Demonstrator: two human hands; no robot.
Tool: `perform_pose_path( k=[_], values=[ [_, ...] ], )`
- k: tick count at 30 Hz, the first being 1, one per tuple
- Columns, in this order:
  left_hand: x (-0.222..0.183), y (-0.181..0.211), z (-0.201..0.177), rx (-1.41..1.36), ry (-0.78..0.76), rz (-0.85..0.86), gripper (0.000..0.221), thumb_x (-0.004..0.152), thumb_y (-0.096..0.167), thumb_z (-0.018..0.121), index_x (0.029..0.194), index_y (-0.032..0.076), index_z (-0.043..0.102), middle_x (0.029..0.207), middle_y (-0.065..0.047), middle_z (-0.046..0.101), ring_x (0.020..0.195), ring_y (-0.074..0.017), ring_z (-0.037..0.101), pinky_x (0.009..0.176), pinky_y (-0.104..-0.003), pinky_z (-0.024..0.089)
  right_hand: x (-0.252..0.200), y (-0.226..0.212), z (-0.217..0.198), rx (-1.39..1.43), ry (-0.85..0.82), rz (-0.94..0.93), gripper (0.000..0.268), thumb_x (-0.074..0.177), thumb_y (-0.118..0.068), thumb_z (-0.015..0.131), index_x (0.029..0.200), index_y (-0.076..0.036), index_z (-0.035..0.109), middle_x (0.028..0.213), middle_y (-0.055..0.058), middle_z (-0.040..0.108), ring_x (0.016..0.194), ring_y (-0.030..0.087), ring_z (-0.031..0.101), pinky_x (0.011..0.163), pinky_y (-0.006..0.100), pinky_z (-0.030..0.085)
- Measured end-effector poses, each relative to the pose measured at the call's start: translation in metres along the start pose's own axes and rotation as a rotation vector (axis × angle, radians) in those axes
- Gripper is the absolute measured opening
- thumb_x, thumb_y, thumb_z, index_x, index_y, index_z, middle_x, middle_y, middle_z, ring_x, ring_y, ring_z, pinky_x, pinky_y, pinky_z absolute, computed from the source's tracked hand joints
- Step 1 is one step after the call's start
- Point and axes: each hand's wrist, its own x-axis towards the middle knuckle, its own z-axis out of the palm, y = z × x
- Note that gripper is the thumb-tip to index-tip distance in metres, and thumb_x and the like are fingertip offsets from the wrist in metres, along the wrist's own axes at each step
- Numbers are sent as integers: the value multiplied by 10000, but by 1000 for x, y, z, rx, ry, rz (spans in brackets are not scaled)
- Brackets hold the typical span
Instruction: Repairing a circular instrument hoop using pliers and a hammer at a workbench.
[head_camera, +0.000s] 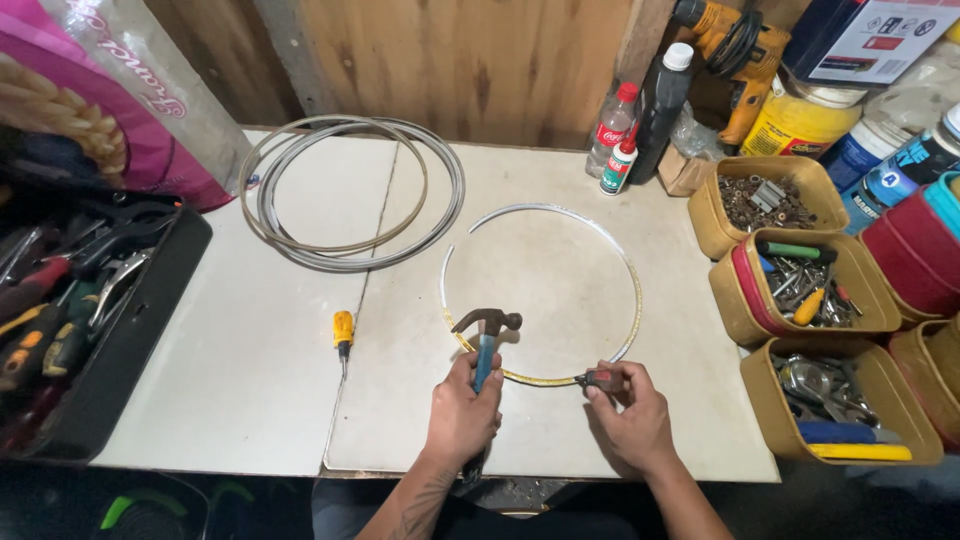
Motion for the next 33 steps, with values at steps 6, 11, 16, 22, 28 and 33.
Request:
perform_pose_path(
  k=[6,11,16,22,28,33],
  values=[
    [-1,3,-1,24,-15,7,239,1003,255,584,1200,152,672,788,-27,710,475,-155,613,519,-319,580,0,-15,-4,23,-54,23,391,840,-201,774,1176,-72,620,1198,96,805,1118,181,768,1008,320,604],
    [1,0,0,29,-3,19,250,986,270,592,1191,154,676,800,-20,722,473,-155,611,533,-325,588,-1,-12,-4,62,-76,-10,393,863,-210,738,1199,-58,602,1211,109,800,1110,188,772,960,313,622],
    [1,-3,0,24,2,26,248,981,270,597,1188,161,679,745,-25,697,457,-156,598,533,-327,590,-2,-16,-4,99,-71,14,390,874,-208,722,1209,-51,598,1218,114,796,1099,192,770,941,314,625],
    [-1,1,-1,29,-1,8,264,980,264,600,1209,158,680,776,-20,710,487,-150,613,546,-321,592,-2,-16,-3,86,-62,5,381,884,-224,712,1210,-63,600,1205,102,801,1079,181,775,939,302,613],
    [0,3,-1,16,6,-5,266,971,274,602,1197,160,682,794,-17,715,467,-155,595,539,-320,580,7,-6,0,284,-10,41,391,938,-170,650,1299,-61,545,1189,157,774,1032,219,749,856,329,611],
    [0,2,1,-7,6,-20,242,981,265,612,1183,154,684,839,-16,728,465,-158,587,499,-314,568,24,-21,2,114,8,0,345,932,-185,661,1251,-59,634,1037,29,719,944,120,676,890,256,521]
  ],
)
